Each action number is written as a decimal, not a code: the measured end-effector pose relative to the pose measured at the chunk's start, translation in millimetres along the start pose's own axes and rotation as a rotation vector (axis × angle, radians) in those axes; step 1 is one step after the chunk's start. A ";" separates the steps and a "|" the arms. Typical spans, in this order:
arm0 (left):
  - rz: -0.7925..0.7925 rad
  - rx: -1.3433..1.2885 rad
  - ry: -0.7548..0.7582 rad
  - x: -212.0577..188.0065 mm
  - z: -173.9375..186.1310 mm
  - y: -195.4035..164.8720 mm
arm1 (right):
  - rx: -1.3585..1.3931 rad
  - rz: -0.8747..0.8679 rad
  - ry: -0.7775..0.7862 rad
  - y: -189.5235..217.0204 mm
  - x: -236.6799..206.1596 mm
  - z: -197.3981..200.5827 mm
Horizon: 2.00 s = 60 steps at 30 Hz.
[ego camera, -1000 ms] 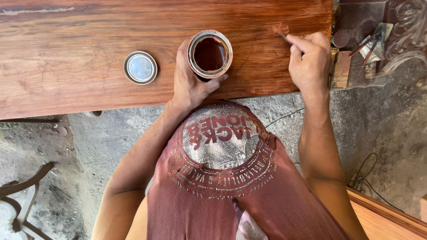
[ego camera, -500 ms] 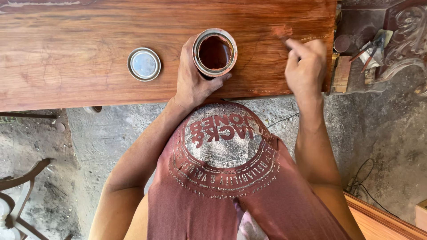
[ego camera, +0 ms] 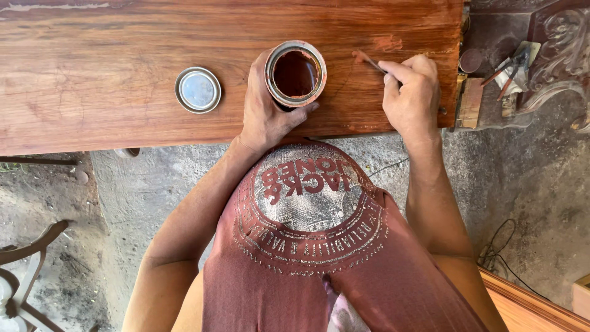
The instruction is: The person holds a can of reddish wood filler and uses a small putty knife to press filler into cracks and damaged spots on a wooden board, working along the board surface. They then set the can aside, slide the board, and lift and reposition it on the workbench.
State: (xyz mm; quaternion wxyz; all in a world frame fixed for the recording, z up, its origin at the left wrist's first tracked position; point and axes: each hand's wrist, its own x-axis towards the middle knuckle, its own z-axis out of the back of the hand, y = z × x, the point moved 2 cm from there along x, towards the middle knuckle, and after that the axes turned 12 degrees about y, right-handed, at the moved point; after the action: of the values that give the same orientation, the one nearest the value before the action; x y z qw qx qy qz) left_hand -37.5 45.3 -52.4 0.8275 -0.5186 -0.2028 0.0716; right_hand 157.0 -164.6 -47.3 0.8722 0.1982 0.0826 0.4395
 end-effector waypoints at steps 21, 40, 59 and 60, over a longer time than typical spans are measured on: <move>0.006 -0.018 0.011 14.1 8.6 -15.4 | -0.047 -0.171 -0.069 -9.0 -21.4 36.9; 0.032 0.001 -0.001 11.7 4.2 -6.2 | -0.152 -0.064 -0.066 -6.8 -26.6 35.7; 0.133 0.035 -0.045 12.9 4.1 -4.4 | -0.029 0.126 0.027 -29.6 -8.4 59.4; 0.139 0.044 -0.043 12.4 4.0 -3.8 | -0.016 0.136 0.038 -31.4 -8.2 60.8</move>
State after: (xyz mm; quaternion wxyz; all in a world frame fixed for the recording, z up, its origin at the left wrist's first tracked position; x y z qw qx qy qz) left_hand -28.2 51.0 -44.3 0.8272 -0.5115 -0.1824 0.1443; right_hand 194.4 -204.6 -5.5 0.8402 0.1882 0.0821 0.5019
